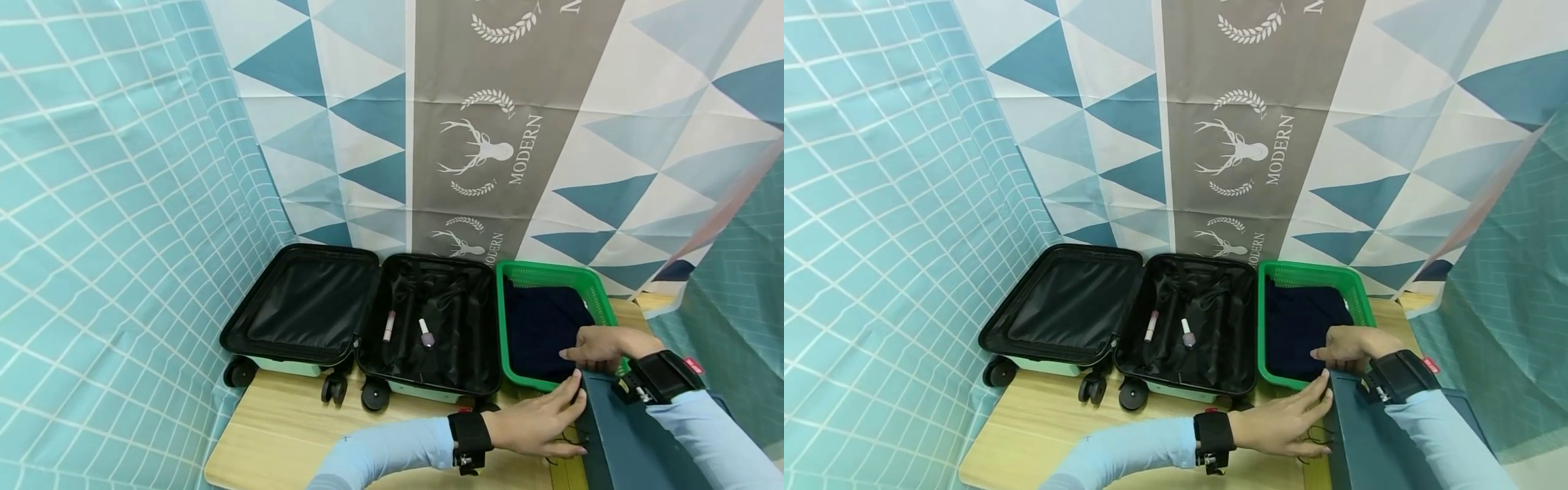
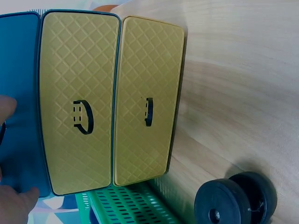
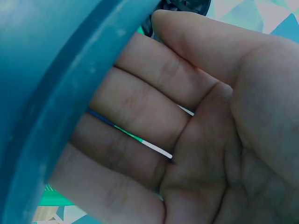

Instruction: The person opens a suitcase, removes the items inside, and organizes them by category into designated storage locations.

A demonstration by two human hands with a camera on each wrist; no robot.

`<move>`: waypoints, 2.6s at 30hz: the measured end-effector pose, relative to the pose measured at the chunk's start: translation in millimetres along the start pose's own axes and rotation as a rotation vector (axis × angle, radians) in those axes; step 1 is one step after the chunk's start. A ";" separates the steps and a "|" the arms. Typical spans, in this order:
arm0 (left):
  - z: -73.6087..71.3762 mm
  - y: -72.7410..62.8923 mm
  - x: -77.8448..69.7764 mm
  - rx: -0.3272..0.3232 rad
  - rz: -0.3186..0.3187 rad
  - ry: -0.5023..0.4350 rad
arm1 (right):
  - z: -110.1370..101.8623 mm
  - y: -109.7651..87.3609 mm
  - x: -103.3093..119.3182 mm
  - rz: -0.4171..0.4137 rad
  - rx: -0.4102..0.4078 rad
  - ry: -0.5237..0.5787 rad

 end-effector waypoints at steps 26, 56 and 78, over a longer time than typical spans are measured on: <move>58.5 -35.6 -6.9 0.203 0.033 -0.092 | 2.2 -3.5 -5.2 -0.003 0.077 -0.001; 43.2 -92.7 13.4 -0.163 -0.009 0.119 | -0.5 -8.5 -6.1 -0.074 0.083 0.014; -63.4 -110.4 139.5 -0.225 -0.391 0.454 | 3.8 -5.0 -5.3 -0.095 0.054 -0.019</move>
Point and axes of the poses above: each hand's wrist, its own y-axis towards the middle knuckle, its own z-axis out of the palm, x = y × z, the point moved 3 cm from there along y, towards the middle knuckle, and after that the axes turned 7 degrees about z, right-handed, at the moved point
